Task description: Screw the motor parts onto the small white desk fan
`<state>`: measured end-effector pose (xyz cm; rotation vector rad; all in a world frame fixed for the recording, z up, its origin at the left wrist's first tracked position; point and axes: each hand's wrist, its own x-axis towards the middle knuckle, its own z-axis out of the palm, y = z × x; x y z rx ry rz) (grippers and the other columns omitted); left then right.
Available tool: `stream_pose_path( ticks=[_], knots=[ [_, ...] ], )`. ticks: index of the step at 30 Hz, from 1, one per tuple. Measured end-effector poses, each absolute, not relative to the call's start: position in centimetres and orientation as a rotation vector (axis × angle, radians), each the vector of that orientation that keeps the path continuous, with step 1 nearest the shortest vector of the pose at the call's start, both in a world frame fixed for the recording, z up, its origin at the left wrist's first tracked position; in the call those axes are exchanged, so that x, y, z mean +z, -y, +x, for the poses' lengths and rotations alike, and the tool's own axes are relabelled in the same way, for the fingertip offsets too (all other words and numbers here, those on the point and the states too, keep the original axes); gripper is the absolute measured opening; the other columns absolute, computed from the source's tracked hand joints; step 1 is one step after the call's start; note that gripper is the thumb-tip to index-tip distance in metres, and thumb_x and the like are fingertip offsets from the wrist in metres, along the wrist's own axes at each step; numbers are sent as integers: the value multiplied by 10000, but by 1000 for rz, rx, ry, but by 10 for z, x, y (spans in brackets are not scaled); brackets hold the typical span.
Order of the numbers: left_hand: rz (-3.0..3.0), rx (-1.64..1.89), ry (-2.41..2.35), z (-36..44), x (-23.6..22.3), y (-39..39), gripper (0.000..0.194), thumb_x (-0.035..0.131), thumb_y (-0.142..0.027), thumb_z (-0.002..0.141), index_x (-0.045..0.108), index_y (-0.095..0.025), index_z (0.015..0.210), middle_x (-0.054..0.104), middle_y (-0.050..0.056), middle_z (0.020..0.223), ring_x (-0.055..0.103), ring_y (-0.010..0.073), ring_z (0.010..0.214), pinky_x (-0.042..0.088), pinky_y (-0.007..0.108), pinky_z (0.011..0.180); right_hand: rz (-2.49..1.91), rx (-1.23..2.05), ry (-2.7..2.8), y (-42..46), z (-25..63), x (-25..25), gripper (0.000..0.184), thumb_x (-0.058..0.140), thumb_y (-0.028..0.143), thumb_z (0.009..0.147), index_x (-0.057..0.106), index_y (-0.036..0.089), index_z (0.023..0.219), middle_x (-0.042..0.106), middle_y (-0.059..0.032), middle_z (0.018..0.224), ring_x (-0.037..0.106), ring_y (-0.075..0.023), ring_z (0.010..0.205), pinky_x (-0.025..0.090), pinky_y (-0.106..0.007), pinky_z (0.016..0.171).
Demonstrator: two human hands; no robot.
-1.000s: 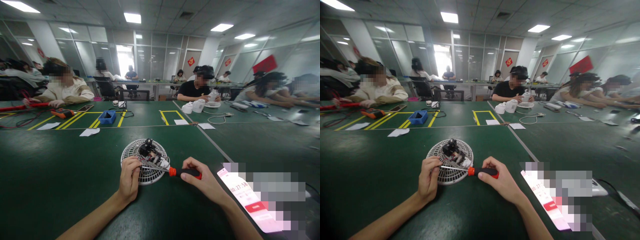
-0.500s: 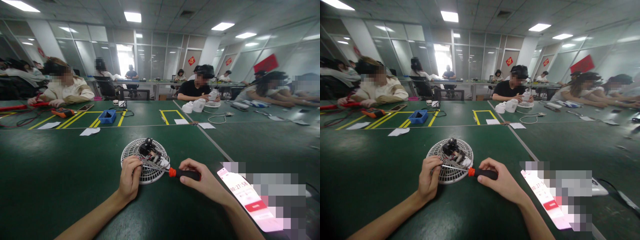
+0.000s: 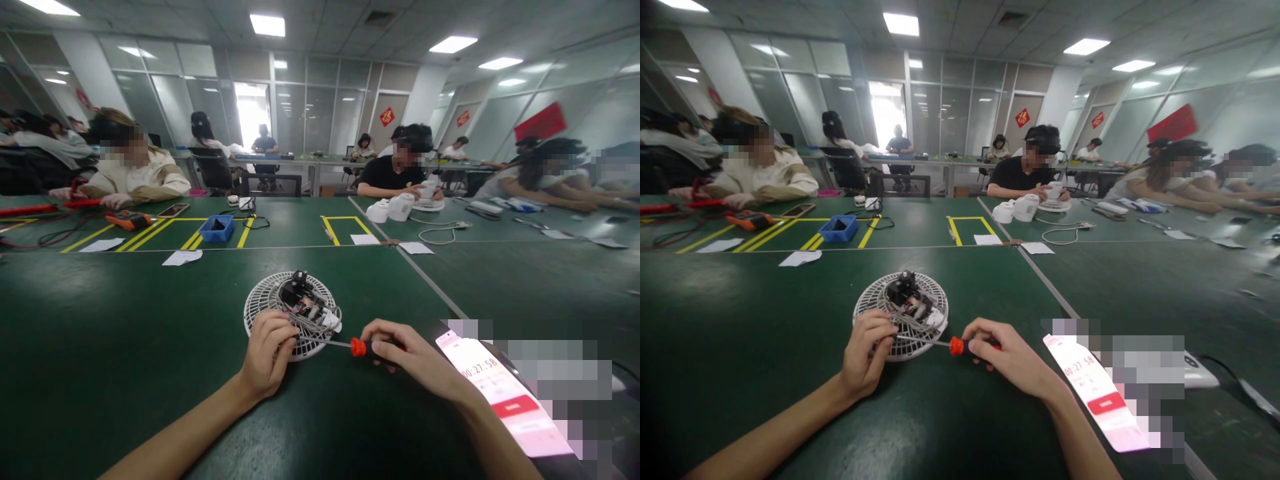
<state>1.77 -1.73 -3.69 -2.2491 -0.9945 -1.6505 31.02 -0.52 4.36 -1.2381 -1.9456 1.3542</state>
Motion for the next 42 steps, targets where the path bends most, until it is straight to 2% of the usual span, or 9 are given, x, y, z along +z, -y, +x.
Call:
stream_pose_path(
  ticks=[4, 8, 11, 14, 19, 27, 30, 36, 42],
  knots=[
    [-2283, -1631, 958, 17, -36, 18, 226, 555, -110, 929, 629, -219, 1112, 680, 55, 964, 637, 222, 1022, 532, 426, 948, -1250, 1235, 2080, 5, 313, 45, 227, 772, 403, 833, 726, 238, 981, 685, -11, 892, 617, -208, 818, 457, -323, 742],
    [-2292, -1619, 985, 16, -39, 15, 273, 584, -160, 931, 612, -225, 1195, 667, 72, 1042, 616, 249, 1116, 525, 450, 979, -1244, 1210, 2110, 5, 317, 50, 192, 752, 405, 858, 744, 253, 973, 718, -18, 956, 647, -232, 891, 464, -347, 804],
    [-2266, -1656, 1010, 16, -43, 13, 518, 639, -298, 925, 486, -193, 1409, 602, 149, 1272, 520, 335, 1326, 481, 553, 1069, -1245, 1125, 2055, 5, 323, 56, 196, 742, 429, 865, 761, 263, 969, 736, -33, 1017, 656, -252, 946, 482, -358, 826],
    [-2250, -1694, 1022, 15, -45, 12, 694, 660, -381, 914, 364, -203, 1516, 499, 184, 1435, 383, 397, 1462, 412, 640, 1131, -1296, 1080, 1987, 4, 328, 61, 253, 738, 476, 857, 761, 252, 972, 741, -48, 988, 661, -248, 903, 507, -344, 755],
    [-2271, -1656, 1069, 16, -45, 13, 599, 639, -279, 934, 405, -226, 1483, 510, 158, 1438, 363, 375, 1490, 379, 625, 1173, -1331, 1070, 2012, 3, 331, 65, 289, 725, 493, 860, 754, 230, 978, 738, -46, 993, 669, -228, 896, 516, -323, 756],
    [-2218, -1565, 1108, 16, -41, 13, 499, 629, -208, 935, 489, -180, 1413, 607, 139, 1322, 498, 298, 1359, 408, 524, 1157, -1256, 1071, 2059, 3, 324, 55, 233, 726, 450, 883, 746, 242, 985, 734, -29, 1026, 666, -224, 922, 486, -346, 840],
    [-2223, -1497, 1042, 19, -36, 17, 370, 628, -178, 923, 584, -186, 1291, 665, 112, 1200, 572, 265, 1216, 457, 470, 1081, -1247, 1073, 2064, 3, 322, 52, 207, 725, 428, 891, 745, 246, 989, 735, -24, 1023, 665, -226, 954, 480, -341, 851],
    [-2335, -1293, 736, 34, -27, 28, 172, 678, -125, 873, 667, -183, 1034, 696, 37, 882, 593, 174, 841, 462, 333, 771, -1262, 1121, 1884, 1, 314, 47, 294, 728, 484, 869, 715, 213, 983, 679, -20, 852, 590, -152, 660, 461, -266, 562],
    [-2460, -942, 819, 55, -29, 26, 108, 611, -195, 954, 673, -174, 1040, 696, 25, 862, 578, 172, 798, 391, 336, 746, -1247, 1052, 1698, -2, 311, 43, 331, 722, 495, 851, 696, 199, 996, 592, 30, 669, 503, -110, 506, 393, -250, 477]
  ],
)
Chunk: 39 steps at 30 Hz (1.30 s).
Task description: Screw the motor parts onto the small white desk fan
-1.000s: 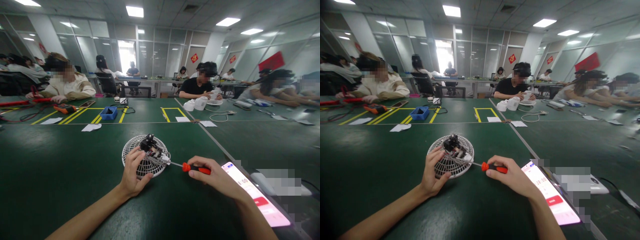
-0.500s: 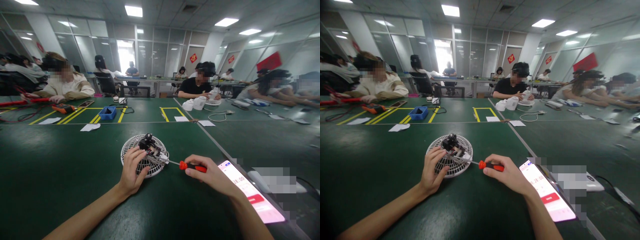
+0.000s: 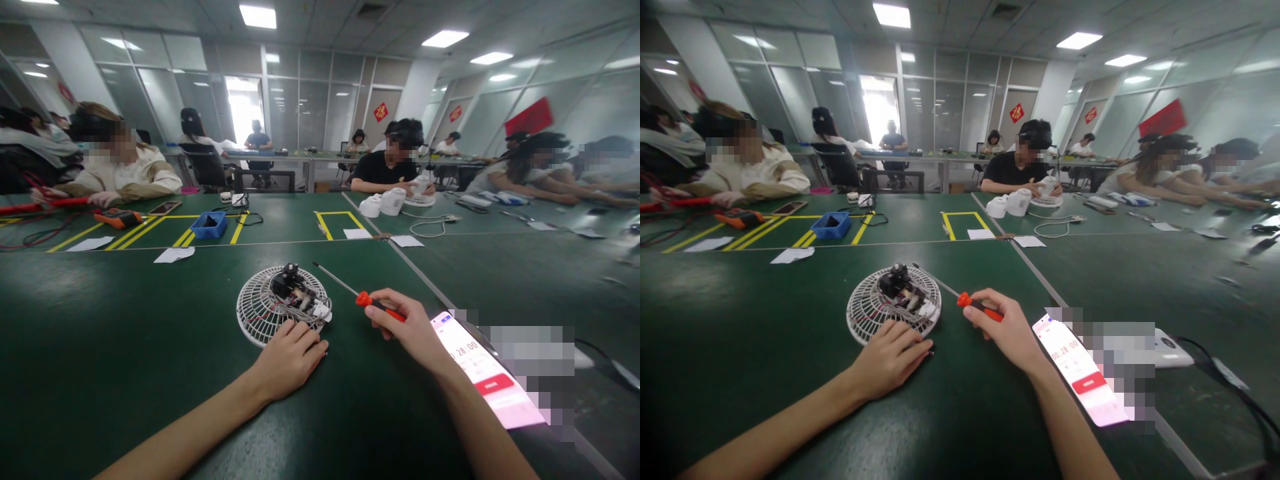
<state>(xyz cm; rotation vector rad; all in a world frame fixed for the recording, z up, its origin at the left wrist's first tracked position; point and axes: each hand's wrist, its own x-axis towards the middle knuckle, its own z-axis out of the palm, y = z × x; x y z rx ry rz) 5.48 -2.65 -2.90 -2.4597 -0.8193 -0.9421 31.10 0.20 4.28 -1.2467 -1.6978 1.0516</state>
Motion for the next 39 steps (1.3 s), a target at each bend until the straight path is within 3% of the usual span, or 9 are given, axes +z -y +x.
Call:
stream_pose_path(
  ticks=[5, 9, 14, 18, 22, 33, 36, 39],
  knots=[
    [-2550, -687, 889, 66, -34, 22, 94, 606, -211, 965, 682, -173, 1006, 698, 35, 903, 591, 195, 869, 385, 355, 806, -1259, 1022, 1650, -2, 308, 44, 332, 729, 490, 834, 700, 194, 982, 578, 39, 645, 495, -107, 492, 382, -256, 479],
    [-2594, -706, 870, 65, -32, 23, 84, 611, -203, 950, 671, -181, 894, 687, 26, 855, 587, 193, 828, 396, 360, 795, -1235, 1065, 1677, 0, 307, 44, 322, 727, 486, 851, 687, 195, 983, 583, 39, 661, 492, -100, 498, 386, -247, 481],
    [-2674, -1166, 923, 44, -13, 26, 51, 629, -195, 899, 673, -174, 884, 680, 28, 820, 588, 165, 759, 445, 329, 726, -1273, 1197, 1785, 3, 312, 48, 329, 730, 496, 865, 692, 190, 980, 607, 21, 692, 534, -114, 555, 403, -229, 481],
    [-2591, -1740, 1278, 16, 10, 22, 30, 677, -189, 862, 691, -175, 884, 663, 11, 786, 582, 115, 665, 472, 252, 630, -1335, 1252, 1860, 8, 311, 55, 305, 741, 472, 851, 715, 187, 958, 629, 1, 722, 577, -133, 613, 426, -225, 502],
    [-2502, -2105, 1650, -3, 24, 15, 137, 757, -292, 828, 734, -169, 885, 663, 10, 719, 576, 108, 613, 466, 222, 565, -1294, 1306, 1868, 13, 304, 58, 309, 743, 478, 847, 719, 202, 983, 640, -5, 763, 583, -136, 633, 441, -227, 516],
    [-2558, -2535, 1923, -17, 41, 16, 266, 886, -331, 689, 751, -159, 840, 755, 45, 708, 695, 153, 570, 607, 245, 547, -1175, 1280, 1896, 14, 281, 54, 251, 749, 447, 857, 719, 217, 954, 645, 8, 754, 544, -122, 594, 413, -230, 512],
    [-2560, -2596, 1899, -24, 42, 17, 272, 885, -321, 705, 732, -154, 855, 750, 37, 679, 717, 160, 583, 623, 248, 586, -1135, 1210, 1943, 9, 276, 60, 220, 751, 419, 861, 735, 219, 950, 686, -6, 806, 571, -135, 636, 436, -252, 564],
    [-2467, -2701, 1881, -31, 41, 17, 280, 881, -314, 726, 709, -154, 878, 785, 55, 785, 758, 174, 683, 642, 258, 680, -1082, 1159, 1997, 3, 270, 69, 192, 748, 394, 862, 740, 222, 947, 715, -17, 877, 625, -170, 747, 475, -288, 671]
  ],
)
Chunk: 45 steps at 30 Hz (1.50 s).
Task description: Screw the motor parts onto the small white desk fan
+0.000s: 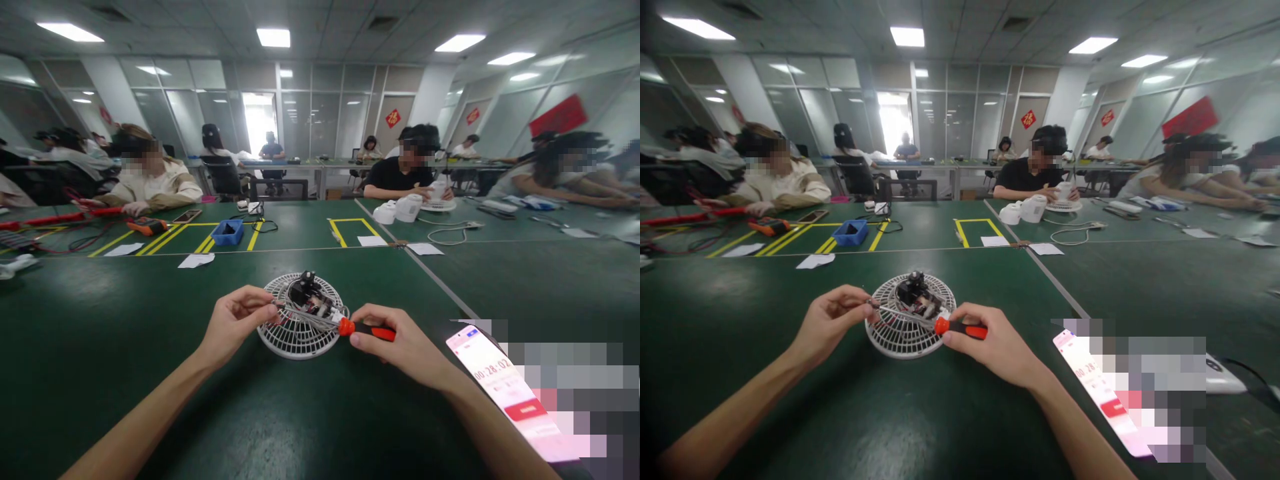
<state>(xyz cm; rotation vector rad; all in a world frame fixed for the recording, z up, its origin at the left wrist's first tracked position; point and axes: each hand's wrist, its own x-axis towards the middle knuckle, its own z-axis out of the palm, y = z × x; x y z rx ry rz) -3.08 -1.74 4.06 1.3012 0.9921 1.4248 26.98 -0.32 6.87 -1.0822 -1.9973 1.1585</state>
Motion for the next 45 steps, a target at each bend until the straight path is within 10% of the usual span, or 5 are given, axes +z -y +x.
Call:
stream_pose_path(
  ticks=[33, 45],
  knots=[
    [1223, 1424, -1044, -54, 30, 25, 300, 887, -337, 727, 714, -152, 888, 803, 95, 898, 784, 231, 827, 653, 361, 855, -1020, 884, 2157, -3, 242, 58, 175, 718, 393, 903, 743, 230, 963, 743, -9, 880, 663, -184, 743, 498, -321, 692],
    [1389, 1421, -1124, -48, 43, 24, 237, 883, -313, 712, 755, -160, 839, 802, 85, 887, 770, 185, 799, 645, 267, 747, -886, 274, 2280, -1, 255, 46, 241, 644, 367, 950, 696, 202, 1118, 752, -87, 935, 688, -227, 792, 528, -355, 733]
  ],
)
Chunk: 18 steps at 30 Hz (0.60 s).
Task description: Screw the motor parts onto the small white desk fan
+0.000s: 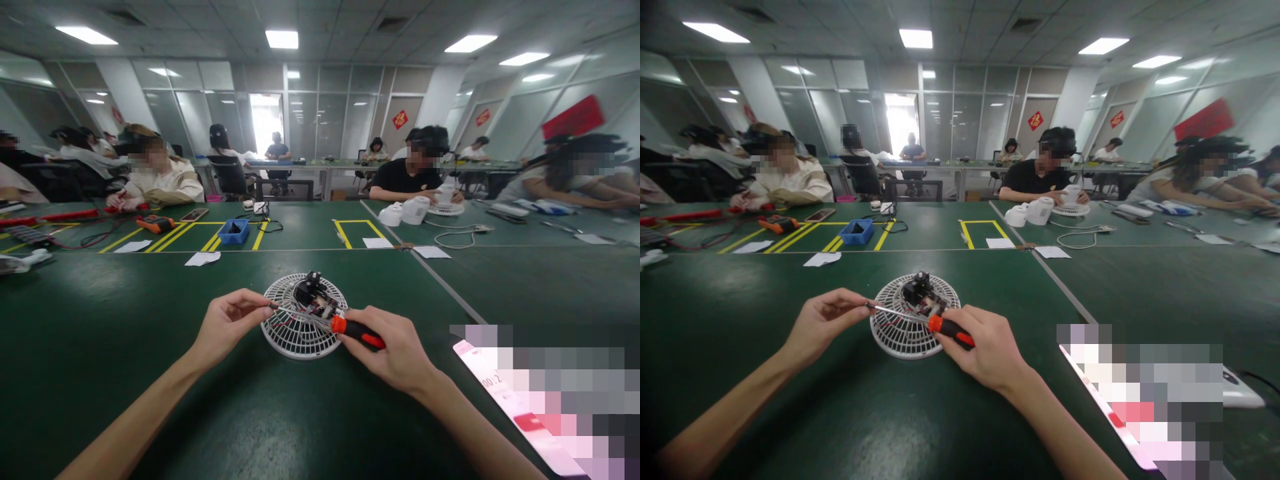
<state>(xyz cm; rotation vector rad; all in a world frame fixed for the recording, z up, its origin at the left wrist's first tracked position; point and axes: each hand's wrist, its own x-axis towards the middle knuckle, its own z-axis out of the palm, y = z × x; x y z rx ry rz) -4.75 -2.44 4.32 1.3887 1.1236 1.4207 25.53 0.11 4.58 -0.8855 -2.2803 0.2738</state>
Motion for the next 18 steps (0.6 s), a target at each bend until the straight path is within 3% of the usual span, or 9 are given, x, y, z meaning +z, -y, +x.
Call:
stream_pose_path(
  ticks=[8, 18],
  knots=[
    [1397, 1373, -1137, -42, 44, 24, 243, 869, -328, 723, 780, -159, 873, 804, 107, 992, 775, 192, 855, 644, 275, 795, -802, -13, 2246, -5, 263, 40, 172, 641, 292, 947, 714, 204, 1075, 744, -104, 929, 664, -243, 799, 520, -367, 724],
    [1332, 1317, -1105, -38, 33, 22, 253, 896, -320, 692, 772, -182, 864, 799, 39, 836, 756, 137, 765, 606, 195, 721, -864, 335, 2309, 4, 266, 41, 223, 647, 313, 963, 704, 172, 1126, 720, -55, 896, 664, -187, 745, 493, -308, 694]
  ],
)
